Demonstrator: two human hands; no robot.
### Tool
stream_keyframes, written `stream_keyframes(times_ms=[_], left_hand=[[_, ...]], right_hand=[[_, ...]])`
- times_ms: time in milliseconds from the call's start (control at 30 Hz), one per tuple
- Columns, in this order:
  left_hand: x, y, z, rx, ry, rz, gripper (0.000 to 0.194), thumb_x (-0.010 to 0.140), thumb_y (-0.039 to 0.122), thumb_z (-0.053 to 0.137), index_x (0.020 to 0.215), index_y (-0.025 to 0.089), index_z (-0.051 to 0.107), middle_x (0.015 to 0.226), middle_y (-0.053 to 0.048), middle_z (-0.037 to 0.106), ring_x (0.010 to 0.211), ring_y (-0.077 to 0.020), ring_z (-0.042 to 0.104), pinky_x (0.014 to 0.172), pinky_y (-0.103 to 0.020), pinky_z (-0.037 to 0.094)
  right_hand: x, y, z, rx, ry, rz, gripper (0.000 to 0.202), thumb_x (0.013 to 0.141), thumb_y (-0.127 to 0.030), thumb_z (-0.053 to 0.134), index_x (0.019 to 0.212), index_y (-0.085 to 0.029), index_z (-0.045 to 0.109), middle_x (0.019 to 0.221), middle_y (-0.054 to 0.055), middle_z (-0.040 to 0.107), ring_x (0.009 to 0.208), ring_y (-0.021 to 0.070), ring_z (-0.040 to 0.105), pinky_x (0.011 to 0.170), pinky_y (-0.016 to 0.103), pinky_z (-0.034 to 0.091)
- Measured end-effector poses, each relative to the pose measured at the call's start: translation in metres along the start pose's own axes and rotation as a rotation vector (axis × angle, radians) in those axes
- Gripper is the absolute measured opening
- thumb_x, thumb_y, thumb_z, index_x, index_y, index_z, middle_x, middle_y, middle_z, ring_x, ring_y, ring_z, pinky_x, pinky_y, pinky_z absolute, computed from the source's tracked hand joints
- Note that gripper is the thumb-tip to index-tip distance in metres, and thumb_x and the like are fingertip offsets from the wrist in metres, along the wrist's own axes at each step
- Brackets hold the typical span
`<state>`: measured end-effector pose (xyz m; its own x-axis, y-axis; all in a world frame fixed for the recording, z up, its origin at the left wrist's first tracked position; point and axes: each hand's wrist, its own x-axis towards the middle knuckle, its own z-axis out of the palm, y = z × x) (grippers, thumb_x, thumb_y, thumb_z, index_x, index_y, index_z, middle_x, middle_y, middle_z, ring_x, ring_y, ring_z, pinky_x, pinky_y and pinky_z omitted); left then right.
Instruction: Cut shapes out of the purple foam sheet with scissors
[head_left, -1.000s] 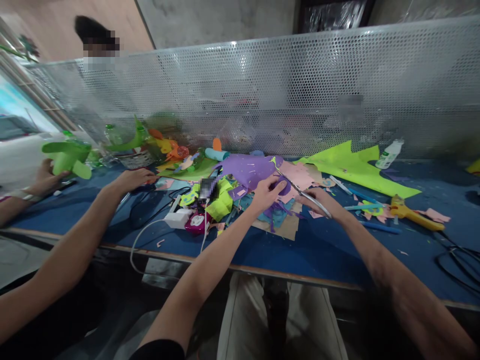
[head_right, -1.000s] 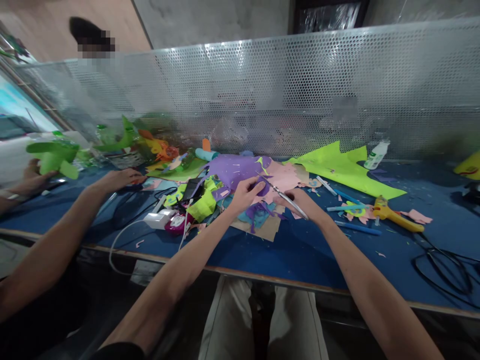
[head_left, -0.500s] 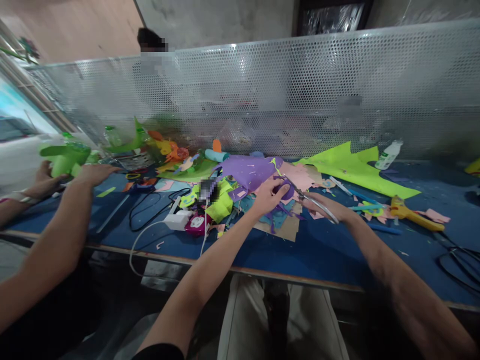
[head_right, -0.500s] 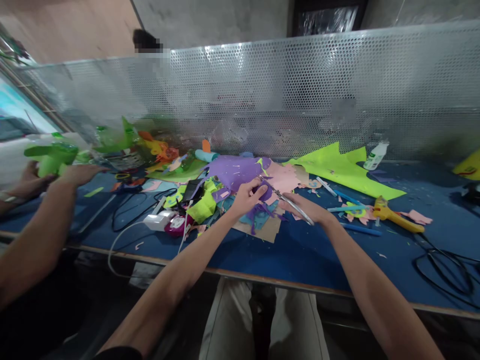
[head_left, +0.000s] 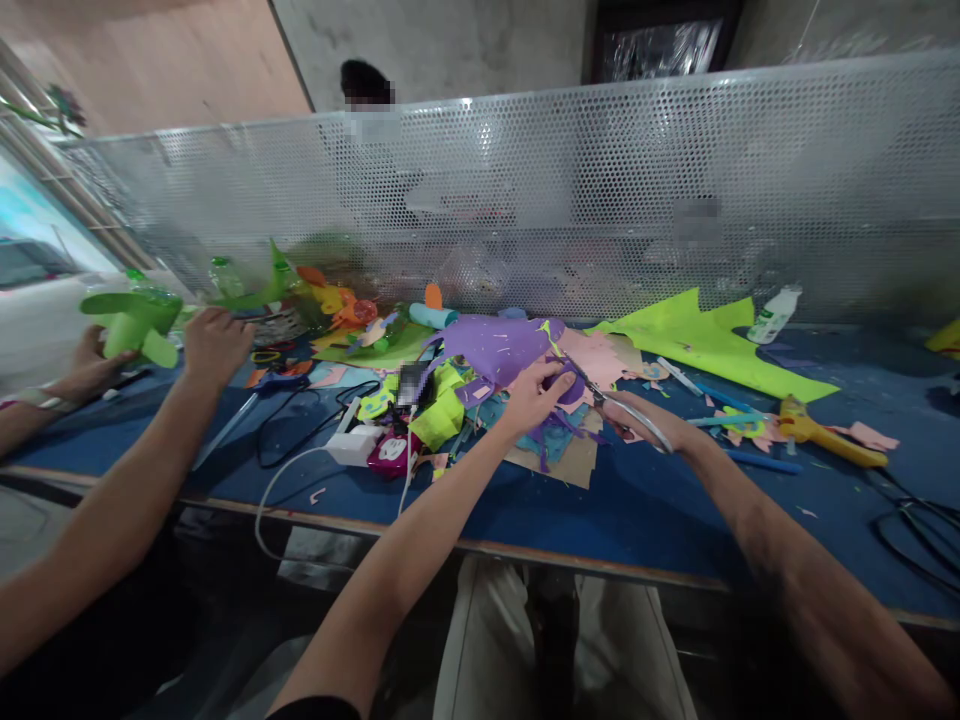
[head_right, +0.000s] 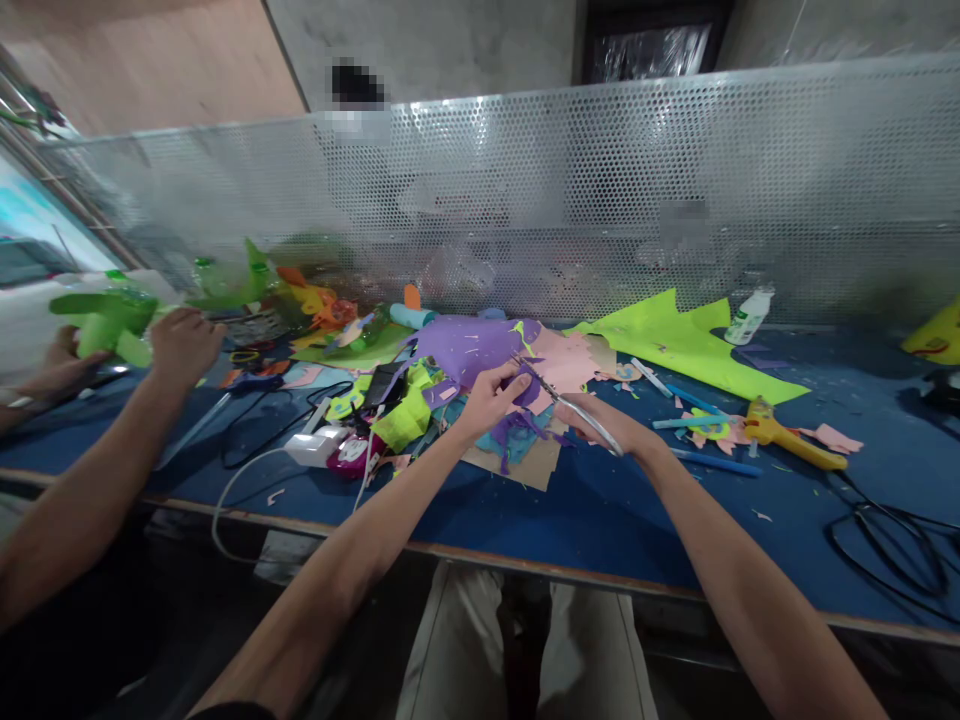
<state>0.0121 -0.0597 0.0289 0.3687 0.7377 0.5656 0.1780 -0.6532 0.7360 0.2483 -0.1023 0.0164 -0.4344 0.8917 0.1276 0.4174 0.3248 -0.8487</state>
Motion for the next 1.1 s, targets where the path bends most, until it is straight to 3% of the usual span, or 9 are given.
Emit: stream_keyframes(times_ms=[67, 167, 433, 833, 1100], left_hand=[[0.000, -0.002, 0.000, -0.020, -0.010, -0.003, 0.052, 0.094, 0.064, 0.057, 0.074, 0.017, 0.062, 0.069, -0.002, 0.050, 0.069, -0.0148, 0.043, 0.064, -0.028, 0.036], [0.001, -0.003, 0.000, -0.054, -0.011, -0.009, 0.053, 0.094, 0.065, 0.056, 0.072, 0.017, 0.060, 0.069, -0.001, 0.047, 0.069, -0.0148, 0.042, 0.064, -0.028, 0.036], [0.002, -0.002, 0.001, -0.064, 0.004, 0.028, 0.055, 0.095, 0.064, 0.055, 0.064, 0.019, 0.050, 0.066, 0.000, 0.040, 0.069, -0.0155, 0.039, 0.068, -0.030, 0.038], [0.002, -0.002, 0.000, -0.077, 0.003, -0.009, 0.053, 0.094, 0.064, 0.057, 0.068, 0.018, 0.054, 0.067, 0.000, 0.043, 0.068, -0.0146, 0.039, 0.063, -0.029, 0.034], [0.000, 0.003, 0.000, -0.113, 0.075, -0.038, 0.052, 0.093, 0.062, 0.060, 0.069, 0.016, 0.058, 0.068, -0.001, 0.052, 0.069, -0.0136, 0.046, 0.064, -0.028, 0.039]], right_hand=[[0.001, -0.002, 0.000, -0.006, -0.054, 0.003, 0.048, 0.084, -0.071, 0.046, 0.074, -0.024, 0.051, 0.059, -0.004, 0.047, 0.049, 0.0127, 0.045, 0.045, 0.025, 0.039], [0.002, -0.006, 0.001, -0.037, -0.033, 0.005, 0.049, 0.084, -0.072, 0.045, 0.072, -0.025, 0.048, 0.057, -0.004, 0.046, 0.047, 0.0131, 0.044, 0.044, 0.026, 0.037], [0.002, -0.011, 0.007, 0.009, -0.105, -0.066, 0.047, 0.089, -0.070, 0.036, 0.081, -0.025, 0.049, 0.069, -0.003, 0.045, 0.058, 0.0144, 0.043, 0.056, 0.028, 0.042], [0.005, -0.008, 0.012, -0.010, -0.003, -0.047, 0.049, 0.085, -0.072, 0.042, 0.076, -0.023, 0.048, 0.063, -0.004, 0.045, 0.053, 0.0122, 0.040, 0.049, 0.025, 0.036], [0.014, -0.007, 0.037, 0.210, 0.071, 0.013, 0.053, 0.079, -0.078, 0.044, 0.072, -0.025, 0.045, 0.053, -0.006, 0.040, 0.044, 0.0111, 0.036, 0.041, 0.026, 0.032]])
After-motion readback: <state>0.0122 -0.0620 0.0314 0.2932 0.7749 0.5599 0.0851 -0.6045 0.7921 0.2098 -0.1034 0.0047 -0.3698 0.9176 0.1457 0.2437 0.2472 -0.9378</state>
